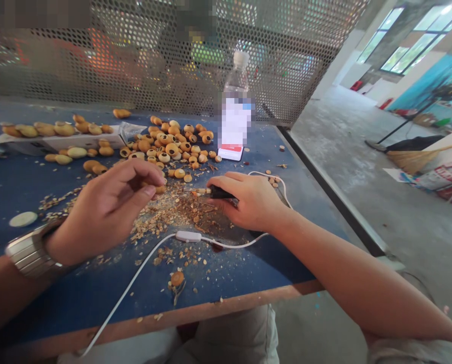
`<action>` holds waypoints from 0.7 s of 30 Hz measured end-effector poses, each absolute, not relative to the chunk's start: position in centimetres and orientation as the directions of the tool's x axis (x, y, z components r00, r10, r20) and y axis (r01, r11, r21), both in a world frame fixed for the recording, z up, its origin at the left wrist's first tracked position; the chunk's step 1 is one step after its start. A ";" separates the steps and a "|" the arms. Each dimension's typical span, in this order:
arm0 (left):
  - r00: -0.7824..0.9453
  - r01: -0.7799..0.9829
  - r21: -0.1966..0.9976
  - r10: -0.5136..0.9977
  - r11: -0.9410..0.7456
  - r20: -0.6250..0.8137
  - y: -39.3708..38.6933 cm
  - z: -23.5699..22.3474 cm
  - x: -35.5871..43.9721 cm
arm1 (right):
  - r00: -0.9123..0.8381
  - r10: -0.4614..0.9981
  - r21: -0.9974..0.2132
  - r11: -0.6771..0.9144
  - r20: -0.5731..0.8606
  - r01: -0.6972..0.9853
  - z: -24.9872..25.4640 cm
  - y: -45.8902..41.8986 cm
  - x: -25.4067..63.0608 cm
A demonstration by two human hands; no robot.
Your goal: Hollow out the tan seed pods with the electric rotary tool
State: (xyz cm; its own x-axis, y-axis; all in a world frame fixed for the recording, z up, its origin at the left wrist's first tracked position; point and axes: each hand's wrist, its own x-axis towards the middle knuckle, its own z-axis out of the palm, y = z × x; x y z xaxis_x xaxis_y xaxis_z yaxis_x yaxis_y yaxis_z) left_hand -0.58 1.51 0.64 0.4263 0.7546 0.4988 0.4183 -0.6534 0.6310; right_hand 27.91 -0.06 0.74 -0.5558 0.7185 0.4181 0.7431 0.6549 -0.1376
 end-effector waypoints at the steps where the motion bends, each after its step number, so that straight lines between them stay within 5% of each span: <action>1: 0.431 0.420 0.626 0.751 -0.657 0.500 1.6 0.6 -0.6 | -0.555 0.720 -0.137 0.654 0.418 0.744 0.8 -0.1 27.9; 21: 0.415 0.278 0.837 0.844 -0.472 0.338 1.4 0.2 0.1 | -0.456 0.816 -0.132 0.527 0.355 0.839 0.6 0.0 27.8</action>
